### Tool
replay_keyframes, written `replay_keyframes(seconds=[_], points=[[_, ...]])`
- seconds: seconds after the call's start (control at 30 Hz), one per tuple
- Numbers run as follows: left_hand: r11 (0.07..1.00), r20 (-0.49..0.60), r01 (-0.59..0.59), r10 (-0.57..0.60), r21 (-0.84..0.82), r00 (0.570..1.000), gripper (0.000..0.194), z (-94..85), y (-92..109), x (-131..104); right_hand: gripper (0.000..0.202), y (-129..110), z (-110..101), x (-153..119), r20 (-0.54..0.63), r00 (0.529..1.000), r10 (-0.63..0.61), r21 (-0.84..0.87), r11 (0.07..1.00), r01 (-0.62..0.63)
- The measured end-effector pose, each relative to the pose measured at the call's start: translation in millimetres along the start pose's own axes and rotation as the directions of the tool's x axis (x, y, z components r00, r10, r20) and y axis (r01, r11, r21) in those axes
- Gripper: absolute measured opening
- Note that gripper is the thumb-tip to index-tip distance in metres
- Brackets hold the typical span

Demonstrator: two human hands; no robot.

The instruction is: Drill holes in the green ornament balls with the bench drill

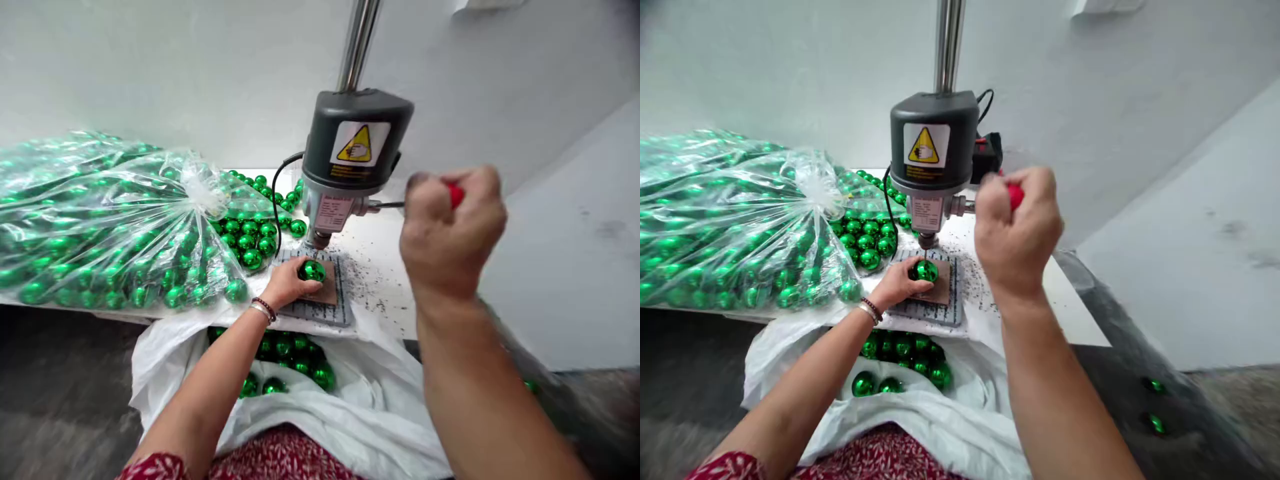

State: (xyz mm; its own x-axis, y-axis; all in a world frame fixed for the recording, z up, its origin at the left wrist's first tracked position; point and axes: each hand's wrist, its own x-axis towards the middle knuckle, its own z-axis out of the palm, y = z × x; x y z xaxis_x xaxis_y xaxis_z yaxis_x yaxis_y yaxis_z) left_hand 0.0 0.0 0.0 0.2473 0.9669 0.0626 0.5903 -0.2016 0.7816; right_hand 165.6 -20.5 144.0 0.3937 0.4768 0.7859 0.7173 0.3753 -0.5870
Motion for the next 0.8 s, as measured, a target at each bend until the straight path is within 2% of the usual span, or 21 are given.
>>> replay_keyframes(seconds=[0.07, 0.17, 0.23, 0.33, 0.4, 0.43, 0.5, 0.53, 0.6, 0.63, 0.7, 0.8], points=[[0.998, -0.041, -0.018, 0.016, -0.053, 0.999, 0.046, -2.4, 3, -6, 0.051, 1, 1, 19, 0.067, 0.998, -0.022, -0.015, 1.0, 0.023], [0.994, -0.008, -0.066, 0.065, -0.09, 0.998, 0.049, -13.2, 6, -20, 0.051, -2, 2, 36, 0.12, 0.993, 0.006, -0.037, 0.999, -0.002], [0.991, 0.085, -0.102, 0.109, -0.085, 0.99, 0.051, -25.2, 6, -34, 0.047, -5, 2, 37, 0.13, 0.989, 0.068, -0.043, 0.997, -0.062], [0.991, 0.262, -0.124, 0.133, -0.05, 0.956, 0.06, -43.7, 5, -53, 0.033, -10, 3, 32, 0.125, 0.982, 0.144, -0.043, 0.989, -0.14], [0.993, 0.293, -0.117, 0.109, 0.007, 0.95, 0.064, -53.7, 3, -59, 0.025, -11, 3, 29, 0.116, 0.98, 0.159, -0.045, 0.987, -0.155], [0.994, 0.258, -0.095, 0.078, 0.054, 0.963, 0.062, -58.1, 2, -58, 0.023, -11, 3, 28, 0.111, 0.981, 0.159, -0.044, 0.987, -0.155], [0.98, 0.101, -0.022, 0.002, 0.196, 0.995, 0.05, -66.7, 0, -51, 0.023, -10, 4, 27, 0.099, 0.984, 0.146, -0.019, 0.989, -0.145], [0.956, -0.003, 0.028, -0.028, 0.293, 1.0, 0.044, -71.1, -2, -45, 0.023, -9, 4, 27, 0.093, 0.986, 0.137, -0.001, 0.99, -0.138], [0.853, -0.176, 0.145, -0.064, 0.502, 0.982, 0.037, -79.2, -7, -30, 0.022, -8, 3, 25, 0.077, 0.989, 0.125, 0.027, 0.991, -0.128], [0.782, -0.209, 0.194, -0.084, 0.592, 0.974, 0.036, -82.5, -11, -22, 0.022, -8, 3, 25, 0.073, 0.99, 0.122, 0.04, 0.991, -0.125], [0.666, -0.182, 0.231, -0.143, 0.71, 0.973, 0.035, -85.9, -19, -9, 0.021, -10, 2, 23, 0.072, 0.99, 0.118, 0.058, 0.991, -0.123], [0.596, -0.105, 0.189, -0.174, 0.78, 0.979, 0.038, -83.4, -31, 3, 0.021, -13, 0, 20, 0.085, 0.99, 0.108, 0.085, 0.99, -0.115]])
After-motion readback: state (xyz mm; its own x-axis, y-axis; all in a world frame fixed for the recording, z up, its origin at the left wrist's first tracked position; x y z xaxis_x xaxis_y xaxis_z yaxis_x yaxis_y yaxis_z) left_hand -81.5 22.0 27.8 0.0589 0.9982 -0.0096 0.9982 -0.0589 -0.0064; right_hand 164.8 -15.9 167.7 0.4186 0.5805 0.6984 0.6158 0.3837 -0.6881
